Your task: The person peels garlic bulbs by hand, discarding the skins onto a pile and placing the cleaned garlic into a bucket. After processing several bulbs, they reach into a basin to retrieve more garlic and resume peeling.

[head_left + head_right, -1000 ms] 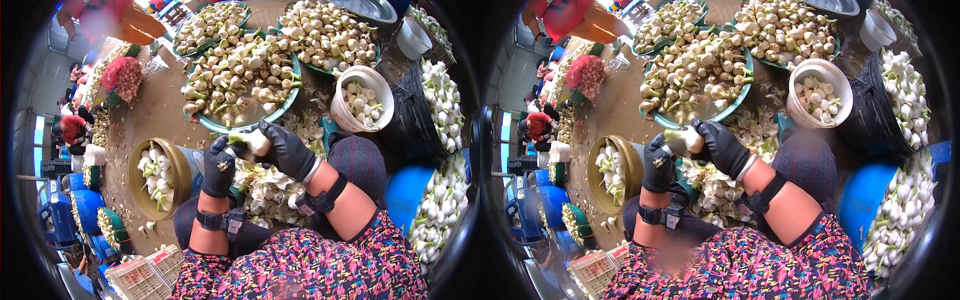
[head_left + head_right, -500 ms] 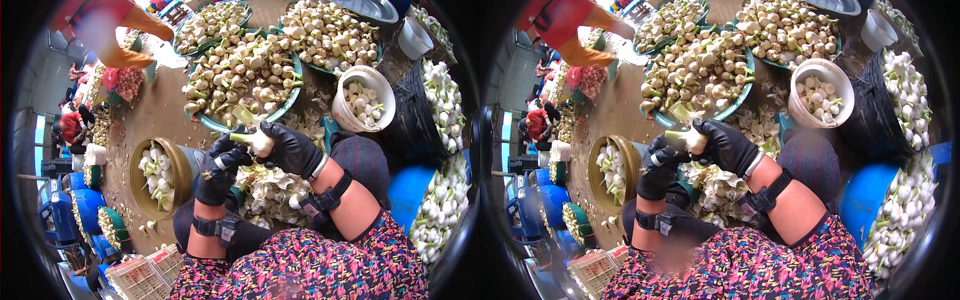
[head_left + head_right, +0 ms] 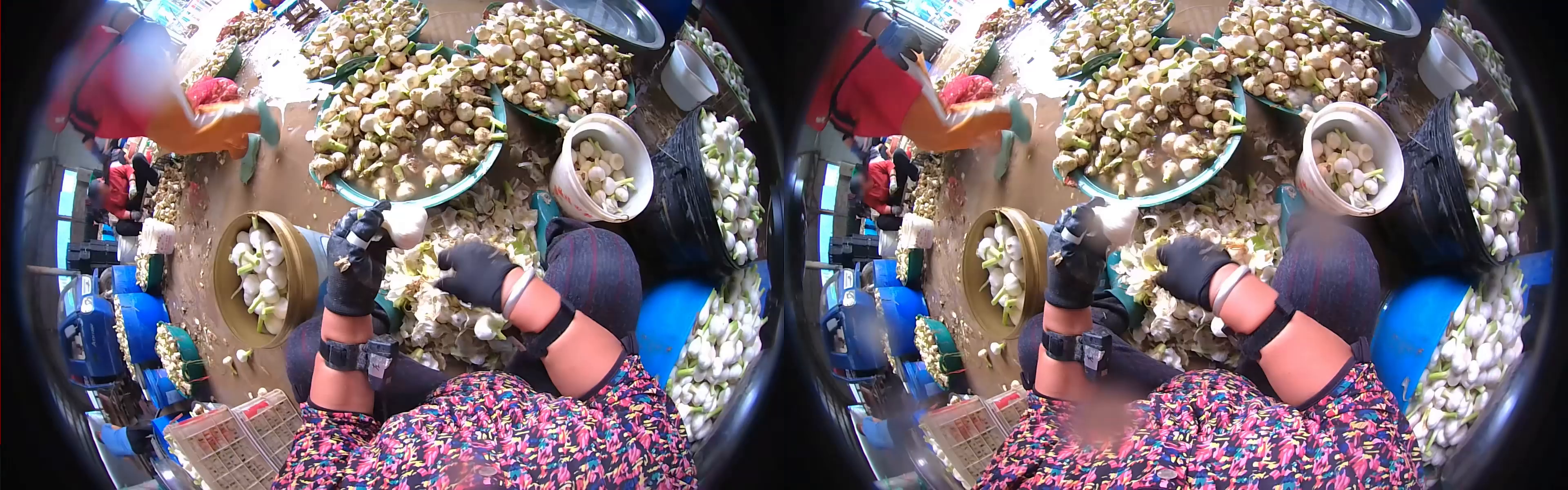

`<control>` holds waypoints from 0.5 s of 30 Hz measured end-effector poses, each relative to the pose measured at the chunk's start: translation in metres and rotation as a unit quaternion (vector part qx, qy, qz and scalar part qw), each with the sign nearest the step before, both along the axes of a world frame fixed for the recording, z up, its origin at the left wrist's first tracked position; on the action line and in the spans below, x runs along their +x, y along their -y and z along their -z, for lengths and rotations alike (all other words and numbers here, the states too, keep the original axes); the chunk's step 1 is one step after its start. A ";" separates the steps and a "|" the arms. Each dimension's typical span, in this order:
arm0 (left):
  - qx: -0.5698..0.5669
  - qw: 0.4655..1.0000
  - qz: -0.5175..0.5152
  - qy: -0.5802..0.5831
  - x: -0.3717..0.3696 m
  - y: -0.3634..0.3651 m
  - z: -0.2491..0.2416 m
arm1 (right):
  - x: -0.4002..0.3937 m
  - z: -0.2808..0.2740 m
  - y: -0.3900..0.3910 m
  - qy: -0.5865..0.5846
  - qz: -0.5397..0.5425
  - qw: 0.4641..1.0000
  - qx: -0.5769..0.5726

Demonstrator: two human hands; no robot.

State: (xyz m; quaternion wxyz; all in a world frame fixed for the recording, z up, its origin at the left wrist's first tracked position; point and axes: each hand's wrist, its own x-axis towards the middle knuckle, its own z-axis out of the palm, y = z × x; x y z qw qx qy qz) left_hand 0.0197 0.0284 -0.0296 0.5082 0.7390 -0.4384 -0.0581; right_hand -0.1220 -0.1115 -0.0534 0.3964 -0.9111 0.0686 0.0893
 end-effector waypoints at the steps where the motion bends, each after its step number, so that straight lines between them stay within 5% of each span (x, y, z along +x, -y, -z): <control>1: 0.007 0.996 0.021 0.086 -0.002 0.001 -0.003 | 0.004 -0.009 0.008 -0.004 0.056 0.998 0.032; 3: 0.064 0.994 -0.012 0.083 -0.012 0.006 -0.013 | 0.004 -0.028 0.011 0.048 0.183 0.975 0.115; 5: -0.037 0.976 -0.064 -0.207 -0.020 0.012 -0.012 | 0.010 -0.023 0.003 0.091 0.203 0.956 0.191; 6: -0.159 0.839 -0.047 -0.518 -0.022 0.012 -0.016 | 0.012 -0.017 0.000 0.133 0.219 0.930 0.265; 7: -0.158 0.839 -0.048 -0.518 -0.018 0.008 -0.013 | 0.014 -0.007 -0.003 0.190 0.182 0.940 0.216; 9: -0.121 0.957 -0.029 -0.262 0.008 -0.011 -0.012 | 0.010 -0.009 -0.003 0.071 0.111 0.987 0.090; 11: -0.110 0.954 -0.144 -0.238 0.033 -0.038 -0.059 | 0.005 -0.016 0.002 0.065 0.091 0.987 0.115; 13: 0.038 0.980 -0.197 -0.003 0.086 -0.091 -0.074 | 0.003 -0.029 0.010 0.022 0.084 0.987 0.138; 15: 0.293 0.909 -0.231 0.184 0.114 -0.122 -0.084 | 0.002 -0.036 0.013 0.016 0.095 0.985 0.144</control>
